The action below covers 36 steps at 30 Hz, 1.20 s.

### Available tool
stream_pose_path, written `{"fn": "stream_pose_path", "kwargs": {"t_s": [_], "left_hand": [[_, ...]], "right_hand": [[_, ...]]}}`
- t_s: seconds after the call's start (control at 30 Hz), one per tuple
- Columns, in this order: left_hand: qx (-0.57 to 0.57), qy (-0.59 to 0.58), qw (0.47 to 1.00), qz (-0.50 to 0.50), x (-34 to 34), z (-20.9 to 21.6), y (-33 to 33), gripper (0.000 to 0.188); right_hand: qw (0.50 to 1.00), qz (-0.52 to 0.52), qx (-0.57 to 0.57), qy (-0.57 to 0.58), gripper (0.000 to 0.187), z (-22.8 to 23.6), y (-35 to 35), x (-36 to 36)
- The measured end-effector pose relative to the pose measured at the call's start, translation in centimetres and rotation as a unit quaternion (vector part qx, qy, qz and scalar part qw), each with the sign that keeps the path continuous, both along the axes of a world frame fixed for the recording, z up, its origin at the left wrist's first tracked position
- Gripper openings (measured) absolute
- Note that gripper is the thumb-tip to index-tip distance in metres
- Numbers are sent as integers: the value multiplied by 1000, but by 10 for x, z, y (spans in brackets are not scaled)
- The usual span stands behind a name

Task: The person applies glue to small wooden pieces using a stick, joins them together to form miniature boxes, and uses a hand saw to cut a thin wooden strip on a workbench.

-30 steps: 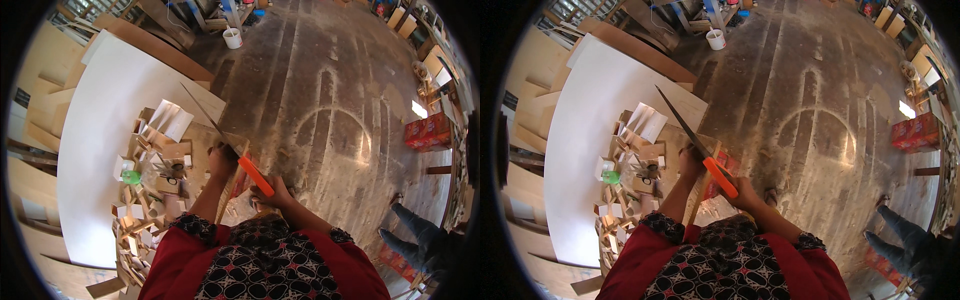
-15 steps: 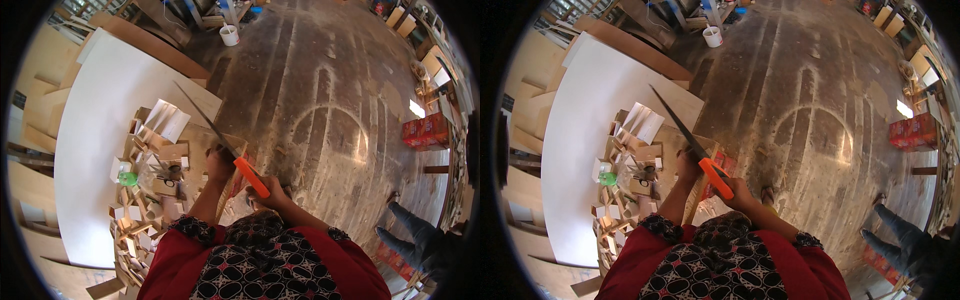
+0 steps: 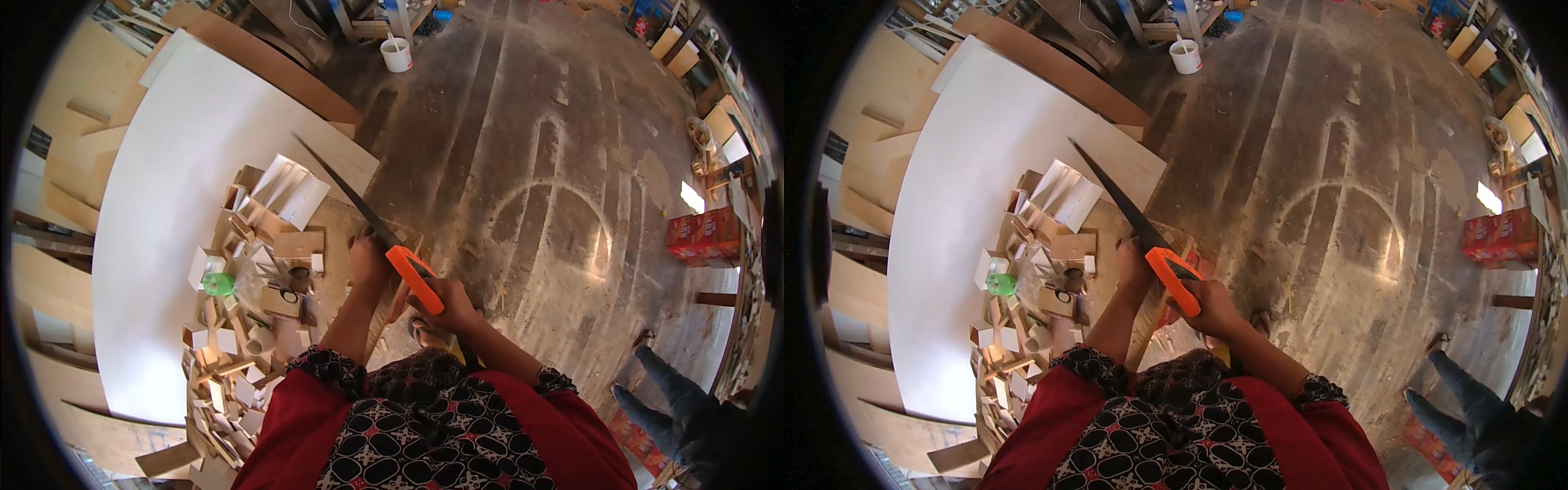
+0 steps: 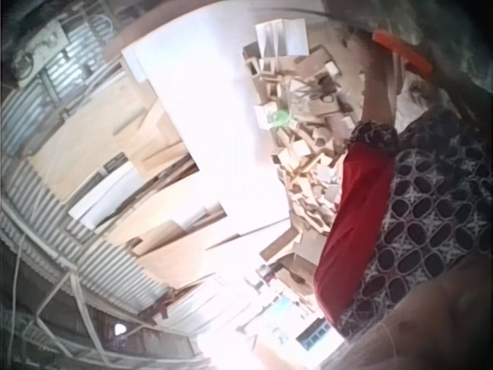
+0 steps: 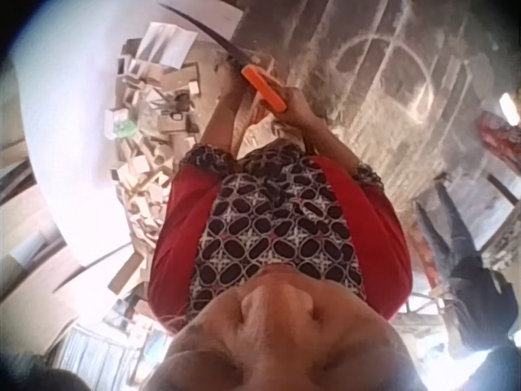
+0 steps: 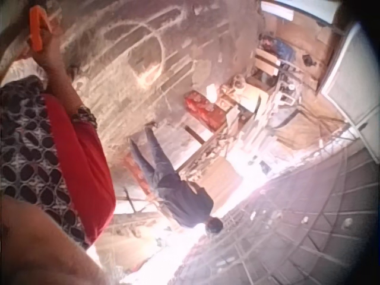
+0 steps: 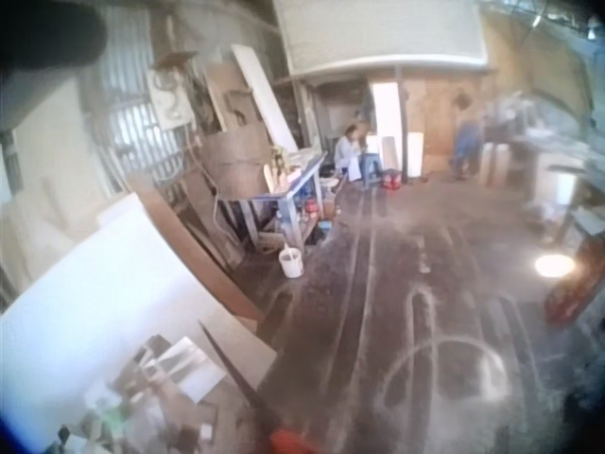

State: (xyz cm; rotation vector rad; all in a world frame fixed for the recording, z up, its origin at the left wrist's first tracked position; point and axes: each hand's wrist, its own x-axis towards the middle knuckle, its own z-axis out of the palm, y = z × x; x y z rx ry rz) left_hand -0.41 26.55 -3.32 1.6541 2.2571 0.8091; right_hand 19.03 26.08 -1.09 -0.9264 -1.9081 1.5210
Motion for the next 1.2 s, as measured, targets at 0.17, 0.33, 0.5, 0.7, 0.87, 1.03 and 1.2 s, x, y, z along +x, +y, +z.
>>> {"fn": "stream_pose_path", "kwargs": {"t_s": [0.17,0.33,0.5,0.7,0.87,1.03,1.2], "left_hand": [[8,26,999,25,-7,-17,-5,16],[10,16,1000,15,-11,-19,0,18],[1,34,999,-38,-12,-20,2,16],[28,49,998,-20,-4,-2,-2,18],[15,86,996,-31,-9,-13,0,19],[18,-1,998,-54,-7,-7,2,16],[1,31,1000,0,-7,-17,-2,14]], "right_hand": [[996,41,-49,-62,21,4,-30,52],[983,58,-170,-28,22,-19,-79,119],[986,33,-138,-90,17,8,-13,31],[983,51,-129,-123,15,-6,-41,53],[992,57,-115,-7,19,5,-65,111],[999,12,14,38,20,-10,-25,26],[999,13,11,-40,19,-31,-61,73]]}}
